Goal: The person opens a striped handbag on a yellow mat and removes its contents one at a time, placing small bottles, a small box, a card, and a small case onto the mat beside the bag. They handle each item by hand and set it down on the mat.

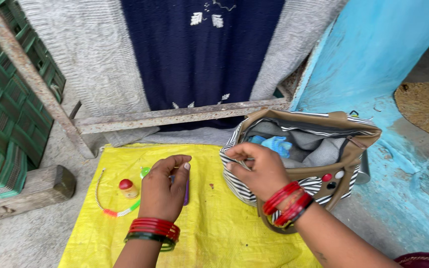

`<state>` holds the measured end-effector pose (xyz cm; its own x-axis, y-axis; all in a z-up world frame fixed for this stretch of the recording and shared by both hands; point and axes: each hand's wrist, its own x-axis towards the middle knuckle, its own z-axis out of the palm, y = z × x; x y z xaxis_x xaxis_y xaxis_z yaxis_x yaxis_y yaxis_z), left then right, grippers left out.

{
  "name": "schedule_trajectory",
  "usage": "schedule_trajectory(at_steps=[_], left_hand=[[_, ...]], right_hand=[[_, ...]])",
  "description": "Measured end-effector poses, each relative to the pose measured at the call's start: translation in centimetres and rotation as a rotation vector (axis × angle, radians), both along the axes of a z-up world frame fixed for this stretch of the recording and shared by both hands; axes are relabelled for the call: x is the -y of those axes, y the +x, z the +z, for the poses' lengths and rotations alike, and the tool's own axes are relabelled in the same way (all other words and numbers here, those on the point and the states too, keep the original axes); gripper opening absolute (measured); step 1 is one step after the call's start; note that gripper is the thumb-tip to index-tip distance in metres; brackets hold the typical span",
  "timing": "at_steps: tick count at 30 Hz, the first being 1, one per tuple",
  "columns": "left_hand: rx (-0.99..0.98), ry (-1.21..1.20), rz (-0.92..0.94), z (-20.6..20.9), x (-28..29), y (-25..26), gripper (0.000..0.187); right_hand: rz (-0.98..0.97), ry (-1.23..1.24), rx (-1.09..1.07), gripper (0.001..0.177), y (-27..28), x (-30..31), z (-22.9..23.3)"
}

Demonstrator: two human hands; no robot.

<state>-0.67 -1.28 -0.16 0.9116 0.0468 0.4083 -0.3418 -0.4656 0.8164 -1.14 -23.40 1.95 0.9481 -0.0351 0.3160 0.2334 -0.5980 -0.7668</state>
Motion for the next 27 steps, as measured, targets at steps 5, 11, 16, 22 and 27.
schedule_trajectory(at_steps=[5,11,16,22,27], left_hand=[[-0.032,0.017,-0.019,1.0,2.2,-1.0,0.024],[-0.246,-0.168,-0.019,1.7,6.6,-0.3,0.028],[-0.298,-0.244,-0.048,0.6,10.1,0.4,0.028],[-0.287,-0.133,-0.088,-1.3,11.8,0.5,0.033],[-0.254,-0.150,-0.111,-0.9,12.1,0.8,0.032]], right_hand=[[-0.092,0.080,-0.028,0.021,1.1,8.9,-2.6],[-0.087,0.134,0.001,0.021,3.5,16.5,-4.8],[-0.131,-0.155,-0.067,0.031,3.0,17.3,-5.0],[0.025,-0.643,-0.377,0.033,2.1,16.7,-3.8],[-0.038,-0.554,-0.521,0.030,2.6,16.7,-2.8]])
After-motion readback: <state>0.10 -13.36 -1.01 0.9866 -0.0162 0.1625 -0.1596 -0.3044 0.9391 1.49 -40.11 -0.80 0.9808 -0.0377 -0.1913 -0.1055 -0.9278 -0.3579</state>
